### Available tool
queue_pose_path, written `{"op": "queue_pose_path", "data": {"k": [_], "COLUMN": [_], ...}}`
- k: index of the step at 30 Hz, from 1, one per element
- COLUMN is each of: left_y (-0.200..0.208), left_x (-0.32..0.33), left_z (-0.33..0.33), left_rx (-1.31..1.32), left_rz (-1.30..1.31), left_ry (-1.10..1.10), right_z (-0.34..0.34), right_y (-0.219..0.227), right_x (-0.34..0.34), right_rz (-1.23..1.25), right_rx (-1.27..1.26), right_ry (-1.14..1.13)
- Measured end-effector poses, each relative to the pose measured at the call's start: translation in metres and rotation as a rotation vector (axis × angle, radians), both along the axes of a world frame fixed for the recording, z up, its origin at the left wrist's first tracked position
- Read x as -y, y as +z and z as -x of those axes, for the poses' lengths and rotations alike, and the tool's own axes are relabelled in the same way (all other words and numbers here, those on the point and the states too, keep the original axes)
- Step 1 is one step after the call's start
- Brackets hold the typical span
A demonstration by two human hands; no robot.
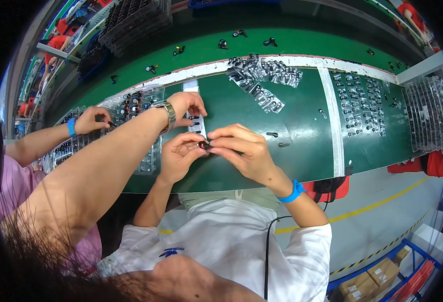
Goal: Assembling small electronic components onto a plastic strip on a factory production line.
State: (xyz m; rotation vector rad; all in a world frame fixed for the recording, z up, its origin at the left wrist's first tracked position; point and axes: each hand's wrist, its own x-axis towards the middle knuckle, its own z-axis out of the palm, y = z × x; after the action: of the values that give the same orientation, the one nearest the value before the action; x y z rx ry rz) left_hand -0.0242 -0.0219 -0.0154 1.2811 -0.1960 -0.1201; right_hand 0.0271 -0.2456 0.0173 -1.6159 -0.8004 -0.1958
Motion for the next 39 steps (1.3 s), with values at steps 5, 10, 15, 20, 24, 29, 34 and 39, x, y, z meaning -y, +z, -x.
{"op": "queue_pose_path", "data": {"k": [5, 10, 15, 20, 24, 29, 34, 39], "left_y": [0.003, 0.004, 0.005, 0.01, 0.015, 0.025, 0.025, 0.024], "left_x": [0.001, 0.0, -0.002, 0.002, 0.002, 0.012, 0.013, 0.013], "left_z": [0.001, 0.002, 0.0, -0.001, 0.001, -0.002, -0.002, -0.002], "left_rx": [0.015, -0.03, 0.032, 0.079, 0.176, 0.431, 0.477, 0.453], "left_rz": [0.046, 0.077, 0.034, 0.029, -0.272, -0.624, -0.608, -0.585], "left_ry": [-0.016, -0.024, -0.067, -0.069, 0.061, 0.175, 0.197, 0.192], "right_z": [0.002, 0.002, 0.005, 0.006, 0.008, 0.009, 0.007, 0.007], "right_y": [-0.001, -0.006, -0.005, -0.003, -0.003, -0.012, -0.005, -0.004], "right_x": [-0.002, -0.001, -0.002, -0.003, -0.006, -0.002, -0.003, -0.007], "right_rz": [0.024, 0.046, 0.066, 0.166, 0.158, 0.139, 0.094, 0.069], "right_rx": [-0.024, -0.033, -0.03, 0.23, 0.191, -0.071, -0.21, -0.248], "right_ry": [0.042, 0.053, 0.033, -0.031, -0.033, -0.037, 0.013, 0.001]}}
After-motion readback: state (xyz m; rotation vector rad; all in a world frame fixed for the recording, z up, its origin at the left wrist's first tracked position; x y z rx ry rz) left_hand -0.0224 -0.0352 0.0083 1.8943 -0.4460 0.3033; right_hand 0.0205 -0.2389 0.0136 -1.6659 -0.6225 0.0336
